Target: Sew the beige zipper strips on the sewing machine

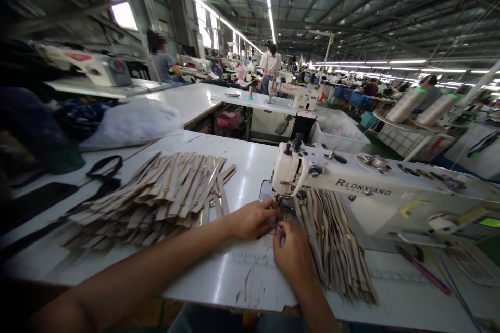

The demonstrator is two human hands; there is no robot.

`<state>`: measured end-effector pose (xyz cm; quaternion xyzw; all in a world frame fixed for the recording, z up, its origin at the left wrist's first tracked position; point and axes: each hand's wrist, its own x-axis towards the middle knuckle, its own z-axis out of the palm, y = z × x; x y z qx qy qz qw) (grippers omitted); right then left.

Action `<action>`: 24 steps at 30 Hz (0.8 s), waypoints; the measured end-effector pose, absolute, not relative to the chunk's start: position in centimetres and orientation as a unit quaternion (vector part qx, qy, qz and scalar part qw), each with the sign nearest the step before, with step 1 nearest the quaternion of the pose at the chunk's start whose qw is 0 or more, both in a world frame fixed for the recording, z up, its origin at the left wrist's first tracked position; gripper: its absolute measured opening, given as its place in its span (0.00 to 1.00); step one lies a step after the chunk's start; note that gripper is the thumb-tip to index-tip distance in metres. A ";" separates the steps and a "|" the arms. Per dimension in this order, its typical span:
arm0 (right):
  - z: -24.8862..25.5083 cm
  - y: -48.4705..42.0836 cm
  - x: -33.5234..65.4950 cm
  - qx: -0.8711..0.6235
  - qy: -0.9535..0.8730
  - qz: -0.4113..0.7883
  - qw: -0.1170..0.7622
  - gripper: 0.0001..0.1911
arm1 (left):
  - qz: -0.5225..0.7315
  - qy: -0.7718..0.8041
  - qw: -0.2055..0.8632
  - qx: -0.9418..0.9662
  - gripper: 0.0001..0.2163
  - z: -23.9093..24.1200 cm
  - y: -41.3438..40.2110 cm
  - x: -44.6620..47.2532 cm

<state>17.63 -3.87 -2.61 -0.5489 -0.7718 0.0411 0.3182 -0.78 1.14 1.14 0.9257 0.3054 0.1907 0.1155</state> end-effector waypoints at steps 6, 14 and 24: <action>-2.6 -4.4 17.3 -0.553 -0.760 0.044 0.339 0.07 | 0.216 0.292 0.117 0.924 0.10 0.2 1.1 -1.0; -2.7 -4.7 17.4 -0.548 -0.766 0.043 0.332 0.04 | 0.215 0.298 0.097 0.925 0.11 0.0 0.9 -1.0; -2.4 -5.2 17.4 -0.556 -0.778 -0.004 0.292 0.05 | 0.208 0.298 0.073 0.929 0.11 0.5 0.5 -1.0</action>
